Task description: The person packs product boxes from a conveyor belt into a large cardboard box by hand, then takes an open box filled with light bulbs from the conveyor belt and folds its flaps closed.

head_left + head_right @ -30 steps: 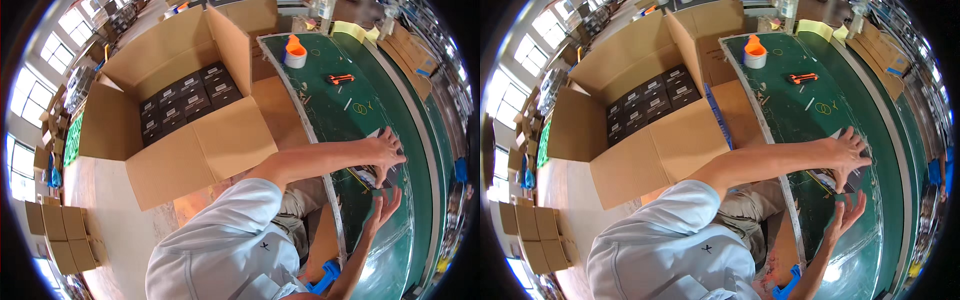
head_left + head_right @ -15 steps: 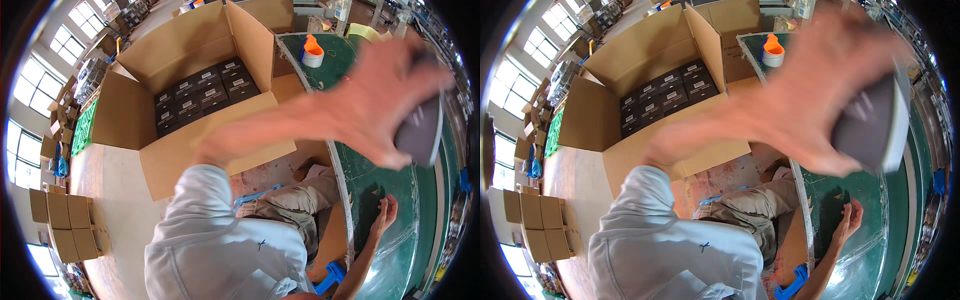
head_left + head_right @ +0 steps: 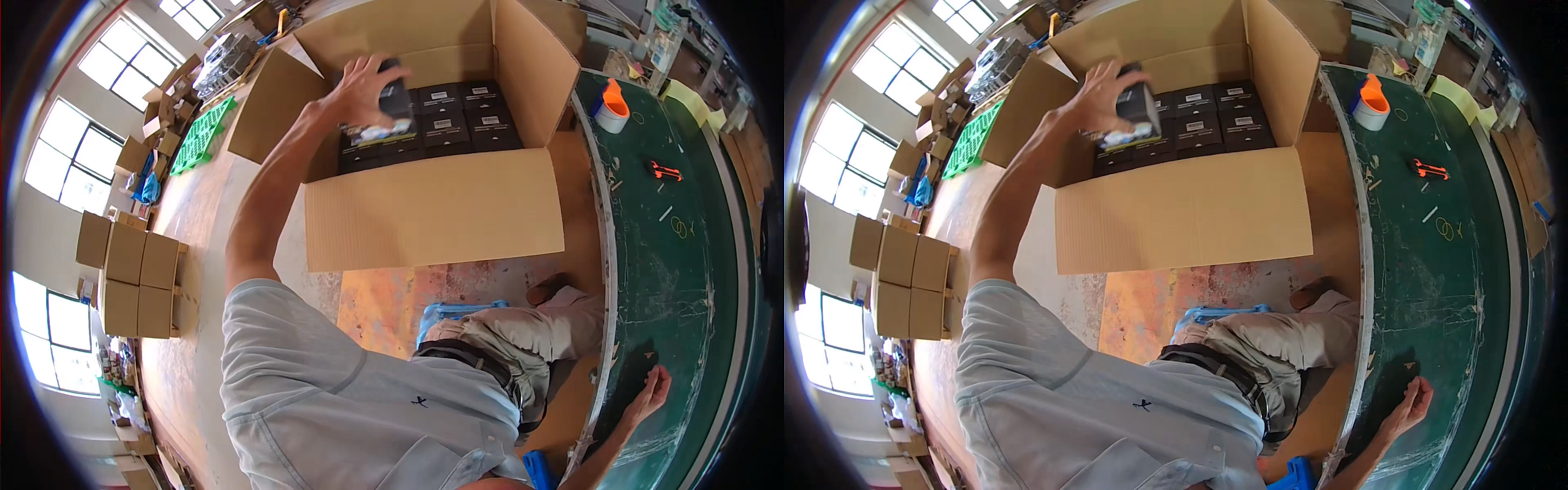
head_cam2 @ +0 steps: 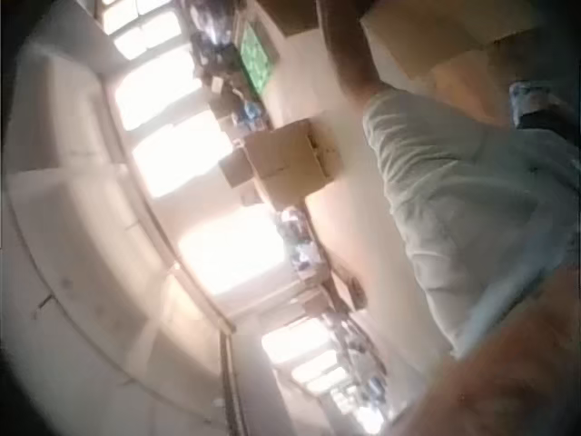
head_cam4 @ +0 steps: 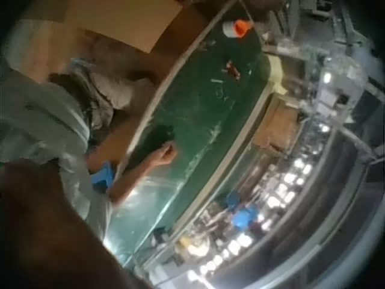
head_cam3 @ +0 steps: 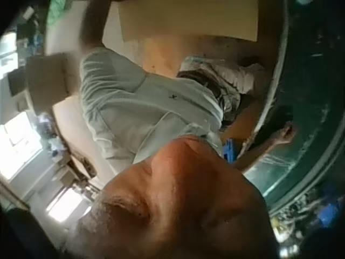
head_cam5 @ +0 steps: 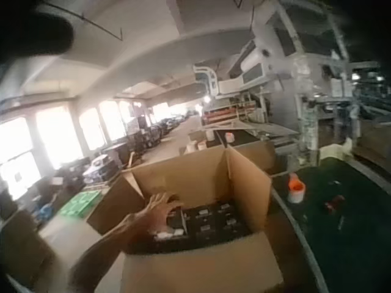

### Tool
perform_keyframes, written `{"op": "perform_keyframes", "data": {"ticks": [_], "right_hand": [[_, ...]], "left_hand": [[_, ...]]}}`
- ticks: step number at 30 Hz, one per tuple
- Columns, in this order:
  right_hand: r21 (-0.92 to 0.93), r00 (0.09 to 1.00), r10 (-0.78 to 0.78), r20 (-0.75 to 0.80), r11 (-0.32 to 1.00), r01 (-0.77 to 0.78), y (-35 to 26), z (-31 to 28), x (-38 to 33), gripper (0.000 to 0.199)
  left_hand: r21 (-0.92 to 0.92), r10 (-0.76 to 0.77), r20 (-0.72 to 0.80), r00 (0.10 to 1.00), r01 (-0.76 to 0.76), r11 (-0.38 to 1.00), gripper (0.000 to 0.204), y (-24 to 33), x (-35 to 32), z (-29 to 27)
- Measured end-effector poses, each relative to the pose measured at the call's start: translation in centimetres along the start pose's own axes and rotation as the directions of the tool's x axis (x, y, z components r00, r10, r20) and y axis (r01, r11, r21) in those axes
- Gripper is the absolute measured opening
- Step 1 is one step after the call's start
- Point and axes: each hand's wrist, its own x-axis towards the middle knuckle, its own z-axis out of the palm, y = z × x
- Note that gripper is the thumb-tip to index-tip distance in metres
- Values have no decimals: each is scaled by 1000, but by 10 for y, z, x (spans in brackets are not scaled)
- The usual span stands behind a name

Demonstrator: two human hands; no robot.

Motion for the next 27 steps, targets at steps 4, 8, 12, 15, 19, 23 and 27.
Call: {"op": "perform_keyframes", "data": {"ticks": [4, 8, 12, 15, 19, 23, 27], "right_hand": [[-17, 1000, 2, -17, 1000, -3, -7, 6, -2, 20], [0, 1000, -2, -8, 1000, 2, -12, 4, -4, 20], [-12, 1000, 1, -24, 1000, -2, -16, 8, -3, 20], [-10, 999, 2, -41, 1000, -3, -18, 7, -4, 20], [-27, 998, -2, -66, 1000, 0, -28, 8, -6, 19], [26, 997, 12, -72, 1000, -10, -36, 17, -4, 20], [97, 999, 35, -40, 995, -31, -34, 10, -7, 19]], "left_hand": [[-2, -200, 262, 944, 208, 978, 99, -29, -53, 36], [19, -304, 597, 742, 366, 931, 88, -30, -73, 38], [-108, -323, 768, 553, 609, 786, 76, -50, -65, 48], [-127, -409, 645, 645, 619, 775, 58, -84, -67, 105], [-221, -321, 740, 591, 664, 715, 61, -88, -60, 113], [-120, -452, 680, 577, 697, 707, 64, -85, -75, 116], [1, -226, -19, 974, 226, 974, 48, 3, -35, 83]]}}
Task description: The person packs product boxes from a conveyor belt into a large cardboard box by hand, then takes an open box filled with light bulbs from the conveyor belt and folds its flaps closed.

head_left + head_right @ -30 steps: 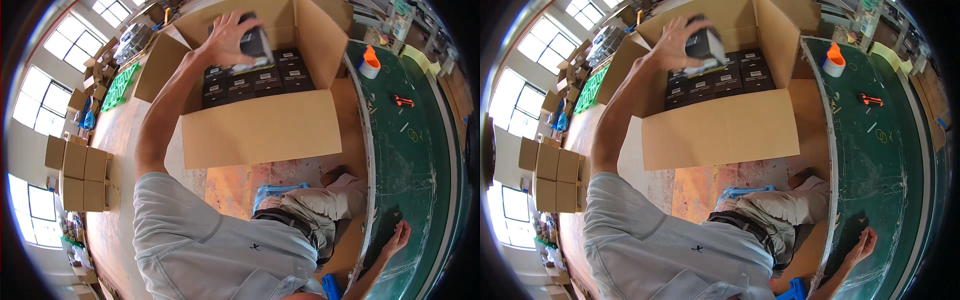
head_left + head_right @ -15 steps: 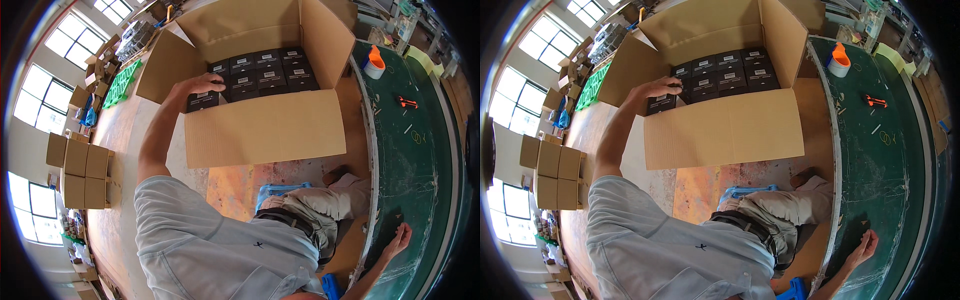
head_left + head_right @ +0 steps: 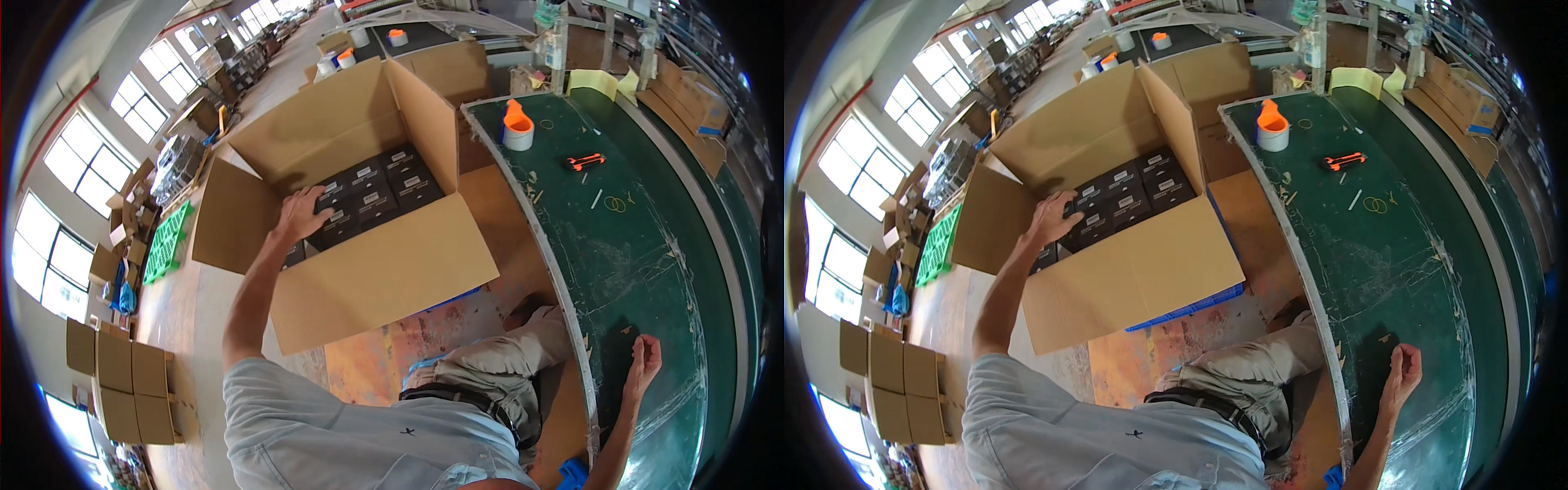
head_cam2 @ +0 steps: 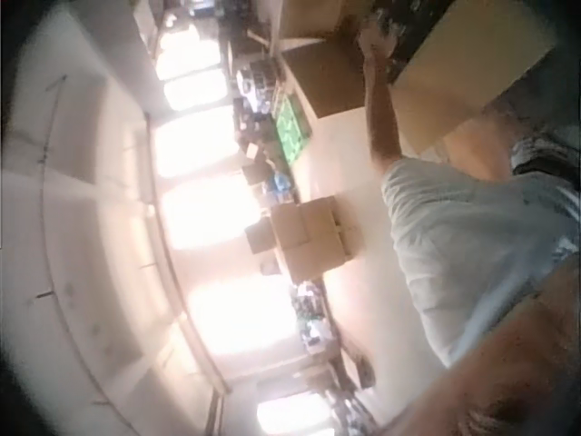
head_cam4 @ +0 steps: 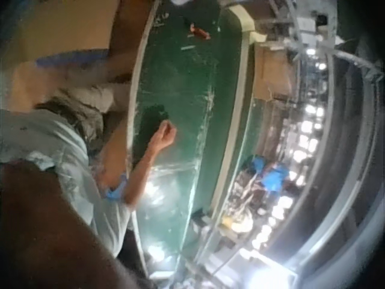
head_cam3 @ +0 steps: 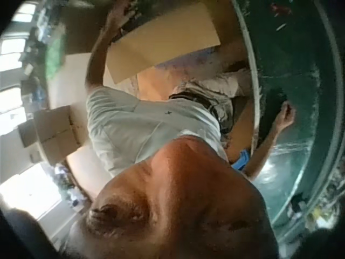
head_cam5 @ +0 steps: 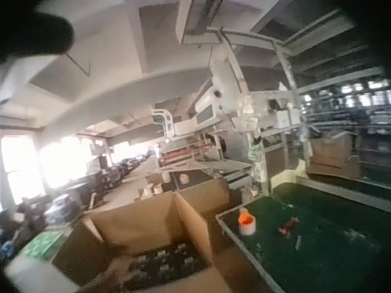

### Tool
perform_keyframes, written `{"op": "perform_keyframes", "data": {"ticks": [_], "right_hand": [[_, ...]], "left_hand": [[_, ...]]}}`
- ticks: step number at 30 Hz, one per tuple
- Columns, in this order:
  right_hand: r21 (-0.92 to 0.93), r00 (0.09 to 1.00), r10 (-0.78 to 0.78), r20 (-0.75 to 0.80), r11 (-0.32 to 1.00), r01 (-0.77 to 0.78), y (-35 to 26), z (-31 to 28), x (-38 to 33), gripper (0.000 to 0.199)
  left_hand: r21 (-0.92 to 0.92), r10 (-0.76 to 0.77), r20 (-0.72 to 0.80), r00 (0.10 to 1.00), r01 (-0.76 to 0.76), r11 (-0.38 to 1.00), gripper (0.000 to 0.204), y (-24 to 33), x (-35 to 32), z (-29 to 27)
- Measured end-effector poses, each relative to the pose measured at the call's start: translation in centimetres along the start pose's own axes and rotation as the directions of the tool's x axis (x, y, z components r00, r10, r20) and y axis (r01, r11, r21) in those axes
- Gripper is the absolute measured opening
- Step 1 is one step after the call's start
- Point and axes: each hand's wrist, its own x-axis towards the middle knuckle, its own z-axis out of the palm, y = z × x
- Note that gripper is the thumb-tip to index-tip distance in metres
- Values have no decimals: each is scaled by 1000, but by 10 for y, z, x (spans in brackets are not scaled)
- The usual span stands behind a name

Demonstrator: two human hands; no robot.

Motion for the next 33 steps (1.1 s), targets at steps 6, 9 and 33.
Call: {"op": "perform_keyframes", "data": {"ticks": [6, 9, 33], "right_hand": [[52, 999, 13, -50, 999, -11, -10, -2, -11, 12], [87, 998, -14, -61, 996, 19, -8, -2, -9, 7], [100, 991, 8, -131, 995, 6, -22, 9, 9, 17]], "left_hand": [[-588, 403, -301, 865, -501, 635, 16, 210, 19, -55], [-498, 663, -441, 606, -779, 381, 19, 297, 15, -62], [-893, 631, -433, 643, -401, -205, 39, 688, 6, 42]]}}
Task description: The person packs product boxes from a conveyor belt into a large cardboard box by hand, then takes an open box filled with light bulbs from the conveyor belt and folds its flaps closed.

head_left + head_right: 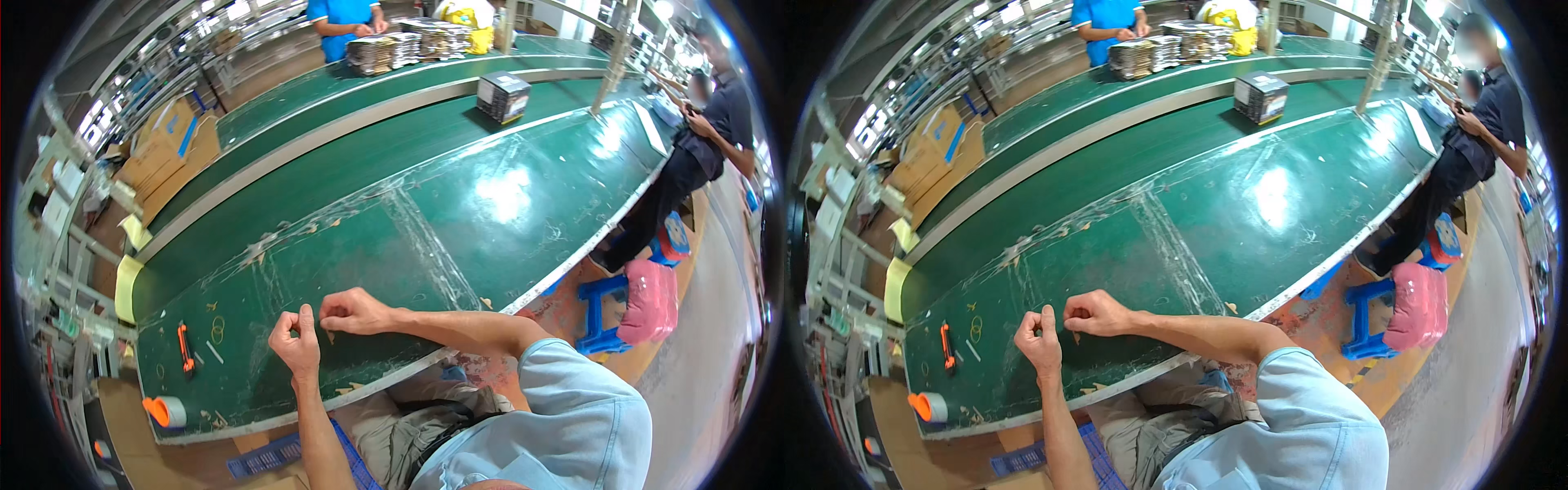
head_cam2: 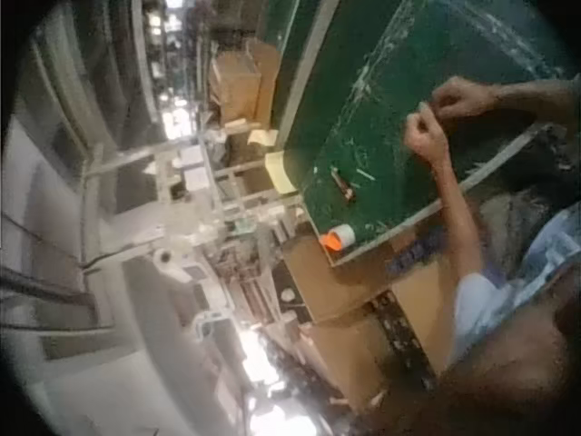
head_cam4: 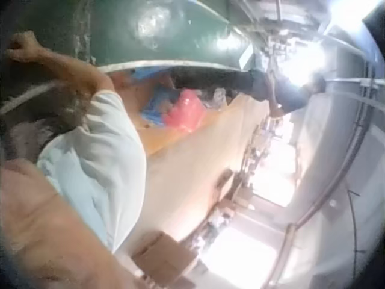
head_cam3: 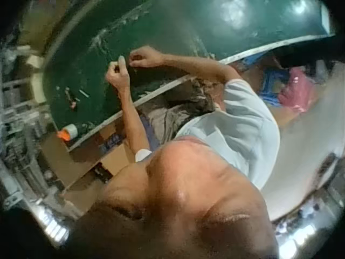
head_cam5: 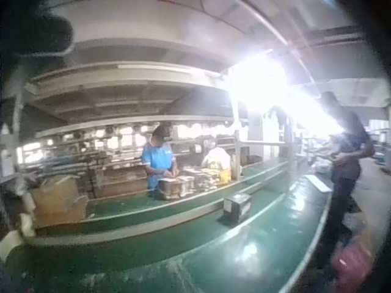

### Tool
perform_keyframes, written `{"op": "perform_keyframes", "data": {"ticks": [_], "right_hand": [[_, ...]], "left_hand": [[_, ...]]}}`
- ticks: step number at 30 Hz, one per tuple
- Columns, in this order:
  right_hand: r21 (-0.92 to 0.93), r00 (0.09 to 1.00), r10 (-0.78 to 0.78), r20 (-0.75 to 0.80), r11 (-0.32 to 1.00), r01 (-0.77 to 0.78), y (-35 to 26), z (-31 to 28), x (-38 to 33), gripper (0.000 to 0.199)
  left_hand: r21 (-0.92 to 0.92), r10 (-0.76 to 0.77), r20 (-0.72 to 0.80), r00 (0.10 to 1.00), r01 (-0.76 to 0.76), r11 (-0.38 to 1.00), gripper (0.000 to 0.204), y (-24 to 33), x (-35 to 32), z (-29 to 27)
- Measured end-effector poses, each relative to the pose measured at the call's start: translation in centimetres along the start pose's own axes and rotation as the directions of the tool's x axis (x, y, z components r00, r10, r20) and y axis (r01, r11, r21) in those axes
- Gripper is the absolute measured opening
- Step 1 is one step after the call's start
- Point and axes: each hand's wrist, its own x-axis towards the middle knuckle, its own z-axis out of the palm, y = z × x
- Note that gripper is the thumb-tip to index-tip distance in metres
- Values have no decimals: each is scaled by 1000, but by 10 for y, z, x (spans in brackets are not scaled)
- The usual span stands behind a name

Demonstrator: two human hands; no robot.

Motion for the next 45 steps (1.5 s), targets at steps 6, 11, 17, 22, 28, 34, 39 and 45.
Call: {"op": "perform_keyframes", "data": {"ticks": [6, 11, 17, 22, 28, 34, 39, 45], "right_hand": [[6, 1000, -18, -13, 1000, 18, 1, -4, 4, 20], [-2, 1000, -24, -4, 1000, 24, 0, -4, -1, 20], [-5, 1000, -2, 7, 1000, 2, -5, -3, 0, 18], [-29, 1000, -18, 2, 999, 18, -4, -2, 2, 22], [-15, 1000, 14, 16, 1000, -14, -5, -2, 2, 16], [1, 999, 21, 27, 1000, -21, -8, -3, 3, 15], [14, 999, 13, 37, 1000, -13, -5, -4, 3, 15], [-1, 998, 26, 60, 1000, -26, -4, -4, 2, 17]], "left_hand": [[11, -56, -32, 998, 56, 998, 39, -22, -6, 33], [-52, -98, -26, 995, 96, 994, 40, -27, -13, 32], [-25, -21, -2, 1000, 21, 999, 48, -28, -13, 29], [-35, -59, 10, 998, 60, 998, 51, -19, -11, 28], [-31, -44, 0, 999, 44, 999, 50, -13, -7, 29], [-33, -46, -1, 999, 46, 998, 49, -15, -8, 29], [-42, -71, 13, 997, 72, 997, 48, -14, -7, 29], [-51, -76, 15, 997, 77, 996, 48, -20, -8, 29]]}}
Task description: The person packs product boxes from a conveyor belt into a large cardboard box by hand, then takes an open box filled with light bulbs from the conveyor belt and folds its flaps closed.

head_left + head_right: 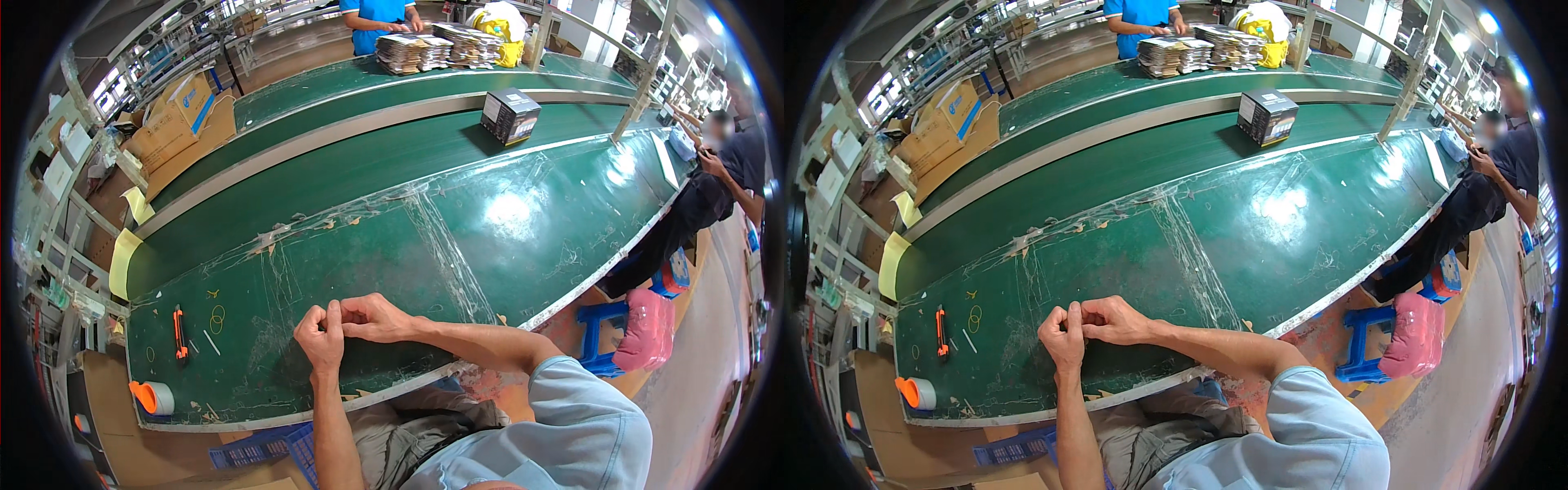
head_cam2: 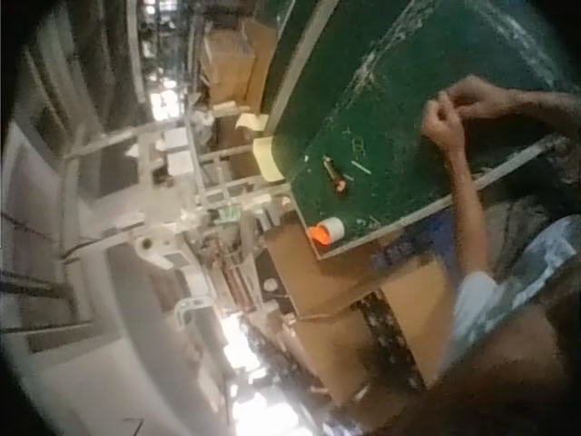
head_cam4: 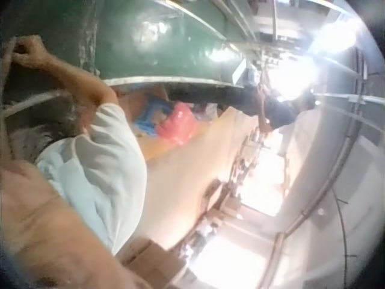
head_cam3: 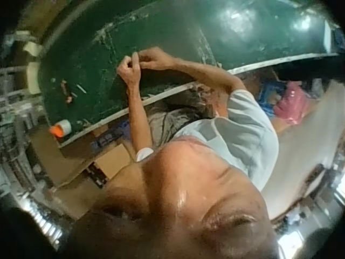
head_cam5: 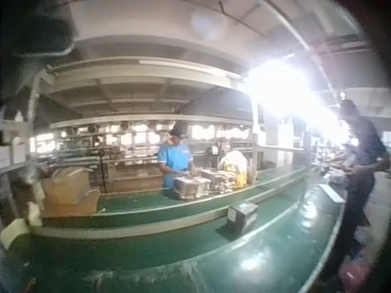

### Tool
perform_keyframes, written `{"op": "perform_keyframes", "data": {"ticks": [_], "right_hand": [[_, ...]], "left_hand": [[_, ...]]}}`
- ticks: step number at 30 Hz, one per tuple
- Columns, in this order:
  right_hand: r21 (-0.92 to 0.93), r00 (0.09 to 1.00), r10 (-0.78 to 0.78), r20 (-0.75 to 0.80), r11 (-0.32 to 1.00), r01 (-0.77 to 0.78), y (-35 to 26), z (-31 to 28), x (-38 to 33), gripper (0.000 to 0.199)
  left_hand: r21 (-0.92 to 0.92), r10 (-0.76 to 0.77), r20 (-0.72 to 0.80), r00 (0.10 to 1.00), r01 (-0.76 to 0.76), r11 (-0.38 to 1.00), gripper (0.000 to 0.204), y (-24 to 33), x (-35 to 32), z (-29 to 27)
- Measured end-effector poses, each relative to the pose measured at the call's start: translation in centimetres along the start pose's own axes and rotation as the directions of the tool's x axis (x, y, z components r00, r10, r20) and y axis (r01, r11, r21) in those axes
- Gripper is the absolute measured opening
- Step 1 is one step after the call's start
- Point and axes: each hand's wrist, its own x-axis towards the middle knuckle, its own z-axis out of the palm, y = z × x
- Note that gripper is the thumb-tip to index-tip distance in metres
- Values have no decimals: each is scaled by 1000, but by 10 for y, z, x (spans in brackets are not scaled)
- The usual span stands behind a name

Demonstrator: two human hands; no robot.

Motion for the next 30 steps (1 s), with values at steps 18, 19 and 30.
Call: {"op": "perform_keyframes", "data": {"ticks": [18, 19, 30], "right_hand": [[-425, 767, -137, -626, 885, -188, 8, -273, 2, 79], [-509, 727, -209, -654, 832, -220, 10, -299, 4, 81], [-562, 434, -359, -827, 486, -669, 43, -492, 5, 123]], "left_hand": [[83, 8, 96, 995, -16, 996, 51, 2, -1, 6], [86, 2, 93, 996, -10, 996, 51, 3, -1, 7], [370, 172, 297, 939, -279, 886, 45, 8, 4, 26]]}}
